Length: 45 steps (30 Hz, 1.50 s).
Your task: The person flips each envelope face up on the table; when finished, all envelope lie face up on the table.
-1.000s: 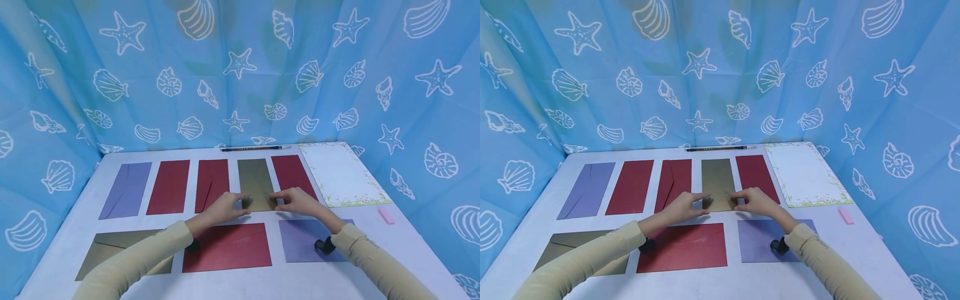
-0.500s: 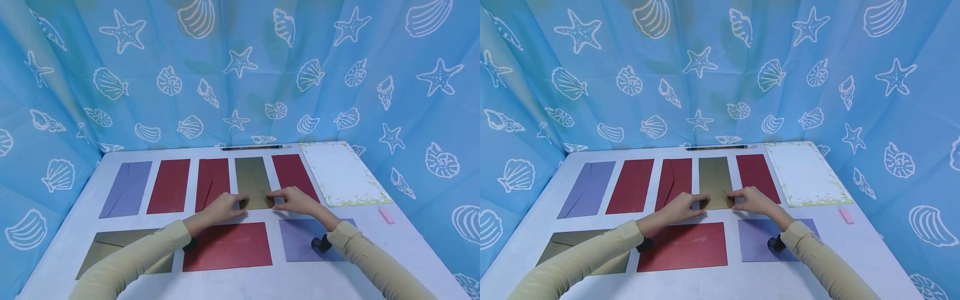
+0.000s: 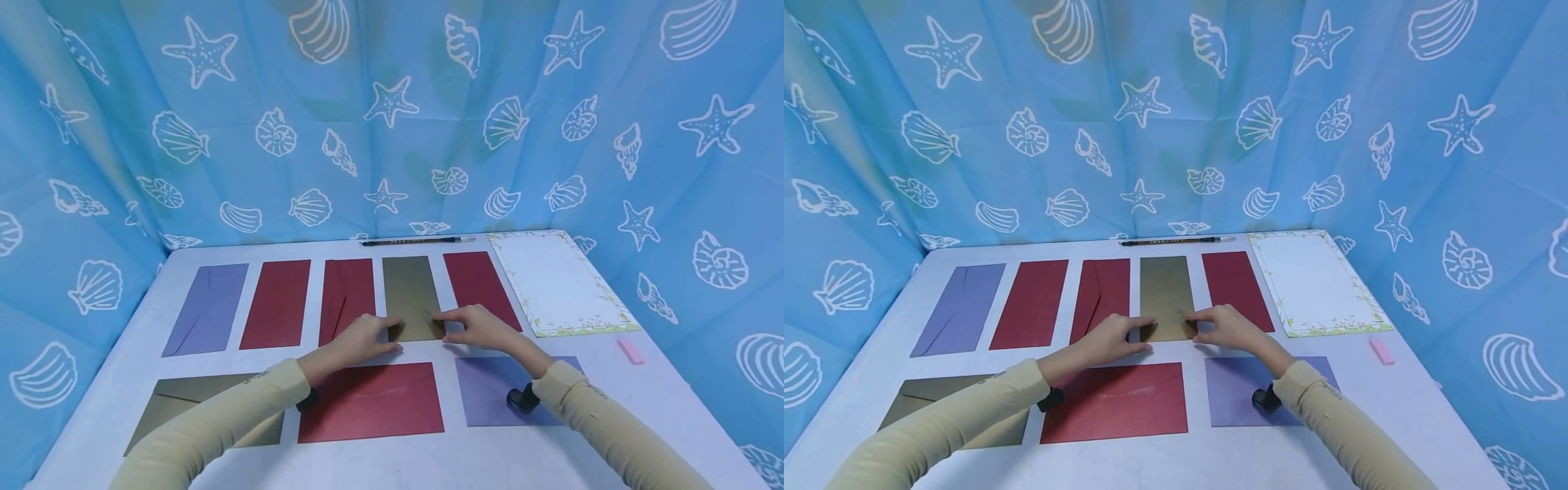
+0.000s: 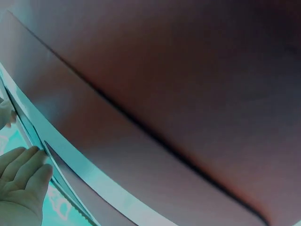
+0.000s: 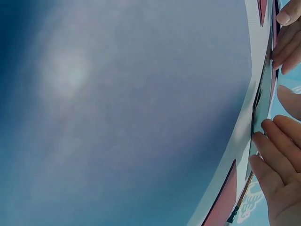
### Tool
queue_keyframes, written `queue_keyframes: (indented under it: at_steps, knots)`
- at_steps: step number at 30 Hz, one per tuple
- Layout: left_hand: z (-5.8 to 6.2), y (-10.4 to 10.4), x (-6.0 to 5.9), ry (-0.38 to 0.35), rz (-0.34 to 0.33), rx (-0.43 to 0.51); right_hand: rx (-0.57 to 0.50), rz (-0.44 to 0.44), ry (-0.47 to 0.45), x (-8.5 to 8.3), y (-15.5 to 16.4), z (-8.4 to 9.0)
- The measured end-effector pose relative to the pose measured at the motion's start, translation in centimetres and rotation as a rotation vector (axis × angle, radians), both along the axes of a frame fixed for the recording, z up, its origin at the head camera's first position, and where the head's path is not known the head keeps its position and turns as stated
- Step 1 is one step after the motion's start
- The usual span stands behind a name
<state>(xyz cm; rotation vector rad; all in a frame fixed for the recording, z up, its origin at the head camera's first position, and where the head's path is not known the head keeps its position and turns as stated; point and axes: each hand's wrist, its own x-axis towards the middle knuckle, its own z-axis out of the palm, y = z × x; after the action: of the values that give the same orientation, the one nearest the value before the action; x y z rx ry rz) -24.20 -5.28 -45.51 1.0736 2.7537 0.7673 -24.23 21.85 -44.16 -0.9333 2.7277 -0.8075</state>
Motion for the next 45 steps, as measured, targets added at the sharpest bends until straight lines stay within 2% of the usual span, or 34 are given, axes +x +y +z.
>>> queue_keyframes:
  at_steps: [5, 15, 19, 24, 31, 37, 45]
  knots:
    - [0.1, 0.0, 0.2, 0.003, -0.011, 0.027, -0.031, -0.01, 0.01, 0.2, 0.3, 0.2]
    - [0.5, 0.9, 0.1, 0.001, -0.065, 0.045, -0.077, -0.088, 0.013, 0.9, 1.6, 0.4]
    - [0.8, 1.9, -0.1, -0.003, -0.081, 0.04, -0.097, -0.113, 0.01, 1.2, 2.7, 0.1]
    - [1.1, 3.5, -0.2, 0.028, -0.134, 0.06, -0.13, -0.122, -0.015, 1.6, 4.2, 0.0]
    - [0.8, 5.7, -0.4, 0.054, -0.212, 0.097, -0.121, -0.184, -0.024, 2.3, 6.0, -0.3]
    - [0.3, 7.1, -0.7, 0.044, -0.229, 0.116, -0.115, -0.213, -0.018, 2.6, 7.4, -0.8]
    - [0.2, 8.8, -0.6, -0.001, -0.254, 0.079, -0.14, -0.227, -0.01, 3.1, 8.9, -0.9]
